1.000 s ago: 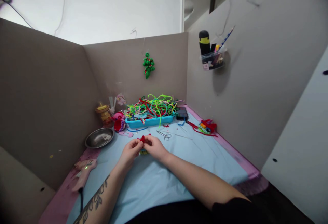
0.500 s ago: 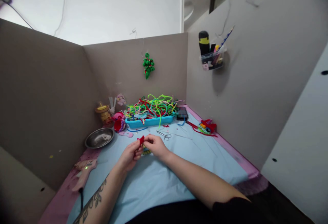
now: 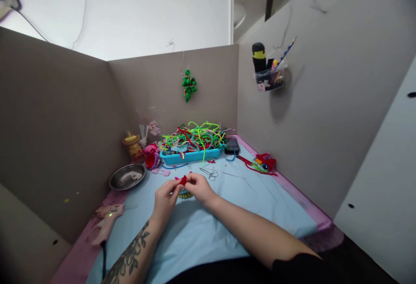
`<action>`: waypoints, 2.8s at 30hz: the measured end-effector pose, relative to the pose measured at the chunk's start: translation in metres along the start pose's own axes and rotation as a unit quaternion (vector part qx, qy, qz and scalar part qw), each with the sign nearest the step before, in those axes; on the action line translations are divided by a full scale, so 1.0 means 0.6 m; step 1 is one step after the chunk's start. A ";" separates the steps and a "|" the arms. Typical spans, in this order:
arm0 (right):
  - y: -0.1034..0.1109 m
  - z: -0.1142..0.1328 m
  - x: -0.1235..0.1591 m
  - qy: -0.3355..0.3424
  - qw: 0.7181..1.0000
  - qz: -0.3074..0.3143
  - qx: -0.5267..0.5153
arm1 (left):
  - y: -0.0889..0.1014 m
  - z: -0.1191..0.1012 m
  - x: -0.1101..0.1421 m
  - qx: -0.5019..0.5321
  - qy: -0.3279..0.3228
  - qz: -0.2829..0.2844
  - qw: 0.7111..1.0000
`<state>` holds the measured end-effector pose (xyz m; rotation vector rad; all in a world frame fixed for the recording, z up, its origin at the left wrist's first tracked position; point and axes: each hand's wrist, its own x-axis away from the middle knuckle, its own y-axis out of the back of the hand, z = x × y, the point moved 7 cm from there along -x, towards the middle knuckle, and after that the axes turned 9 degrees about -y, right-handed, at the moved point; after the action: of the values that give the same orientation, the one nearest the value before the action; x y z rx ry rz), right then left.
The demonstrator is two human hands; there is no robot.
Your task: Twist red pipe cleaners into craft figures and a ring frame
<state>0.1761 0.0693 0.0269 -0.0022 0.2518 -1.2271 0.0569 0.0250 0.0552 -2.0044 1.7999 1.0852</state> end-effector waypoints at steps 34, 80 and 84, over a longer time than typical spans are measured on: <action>0.020 0.062 0.018 0.127 0.969 -0.067 0.204 | -0.022 -0.013 -0.001 -0.102 -0.099 0.066 0.988; -0.003 -0.001 -0.003 -0.036 0.995 0.045 -0.079 | 0.001 0.010 -0.003 -0.051 -0.006 -0.024 0.998; -0.006 -0.012 -0.003 -0.075 0.989 0.040 -0.123 | -0.006 0.016 -0.004 -0.015 0.034 -0.013 0.999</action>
<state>0.1711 0.0705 0.0204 -0.2961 0.2677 -1.1045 0.0571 0.0335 0.0492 -2.1005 1.7951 1.0558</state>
